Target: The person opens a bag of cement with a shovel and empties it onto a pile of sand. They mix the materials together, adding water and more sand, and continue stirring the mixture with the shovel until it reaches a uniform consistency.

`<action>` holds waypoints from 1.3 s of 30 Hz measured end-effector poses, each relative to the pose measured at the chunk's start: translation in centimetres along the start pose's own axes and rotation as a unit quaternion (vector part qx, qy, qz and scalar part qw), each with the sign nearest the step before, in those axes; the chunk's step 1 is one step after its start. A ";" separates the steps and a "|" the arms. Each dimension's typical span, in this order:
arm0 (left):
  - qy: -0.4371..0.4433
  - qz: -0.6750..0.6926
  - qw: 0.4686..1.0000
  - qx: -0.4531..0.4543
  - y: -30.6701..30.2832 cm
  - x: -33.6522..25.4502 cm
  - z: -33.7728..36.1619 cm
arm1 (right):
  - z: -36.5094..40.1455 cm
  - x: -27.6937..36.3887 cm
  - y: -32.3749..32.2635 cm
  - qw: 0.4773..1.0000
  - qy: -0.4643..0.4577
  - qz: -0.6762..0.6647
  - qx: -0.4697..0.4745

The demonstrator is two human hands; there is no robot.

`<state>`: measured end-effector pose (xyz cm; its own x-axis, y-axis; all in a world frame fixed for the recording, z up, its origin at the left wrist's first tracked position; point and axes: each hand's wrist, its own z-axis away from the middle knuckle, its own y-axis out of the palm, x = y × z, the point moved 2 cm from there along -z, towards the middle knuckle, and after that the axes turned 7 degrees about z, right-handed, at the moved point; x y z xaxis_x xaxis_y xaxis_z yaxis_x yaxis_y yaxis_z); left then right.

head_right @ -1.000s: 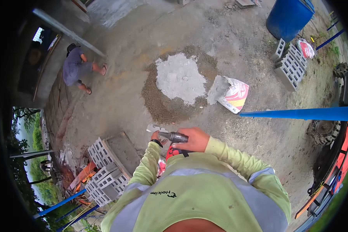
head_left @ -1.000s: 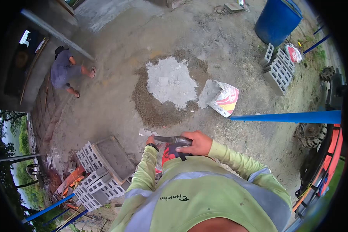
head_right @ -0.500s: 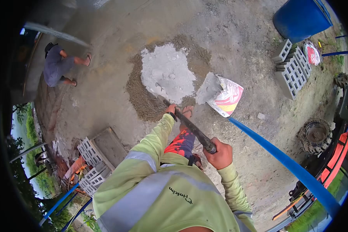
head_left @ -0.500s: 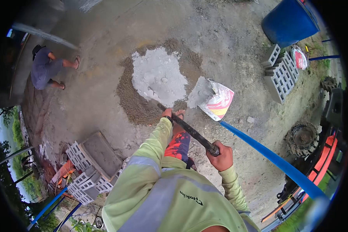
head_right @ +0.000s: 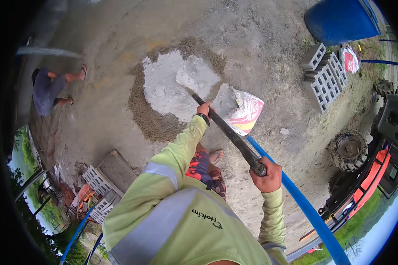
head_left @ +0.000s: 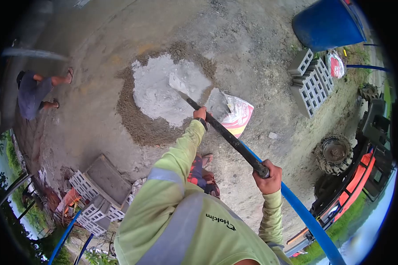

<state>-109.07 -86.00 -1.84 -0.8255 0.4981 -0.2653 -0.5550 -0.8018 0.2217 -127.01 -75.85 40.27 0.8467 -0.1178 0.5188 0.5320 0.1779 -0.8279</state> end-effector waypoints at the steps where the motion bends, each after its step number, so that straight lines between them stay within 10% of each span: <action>1: -0.001 0.015 0.999 -0.031 -0.8 -0.1 0.8 | -0.5 -0.4 -0.9 1.000 0.002 -0.006 0.008; 8: -0.044 0.179 0.976 -0.113 -9.9 0.0 -0.4 | -6.1 -1.3 -0.5 0.996 -0.036 -0.012 0.081; 16: 0.027 0.098 0.994 -0.033 -2.8 -8.1 -4.0 | -8.6 1.9 4.2 0.991 -0.128 0.009 0.042; 27: 0.050 -0.015 0.997 0.053 8.3 -4.7 -1.7 | -1.3 -2.1 3.8 0.967 0.164 -0.132 -0.141; 34: 0.079 -0.148 0.986 -0.022 0.9 -5.7 -5.3 | -0.6 -5.1 12.2 0.851 0.337 -0.381 -0.129; 39: 0.150 -0.142 0.973 -0.105 -6.4 -12.8 -9.7 | -2.9 -5.8 21.0 0.890 0.266 -0.363 -0.068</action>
<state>-93.99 -90.40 -8.95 -0.5571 0.6157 -0.5573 -0.6974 -0.7112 -0.0887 -120.79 -74.29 19.24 0.1386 -0.6067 0.7827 0.9019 -0.2491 -0.3528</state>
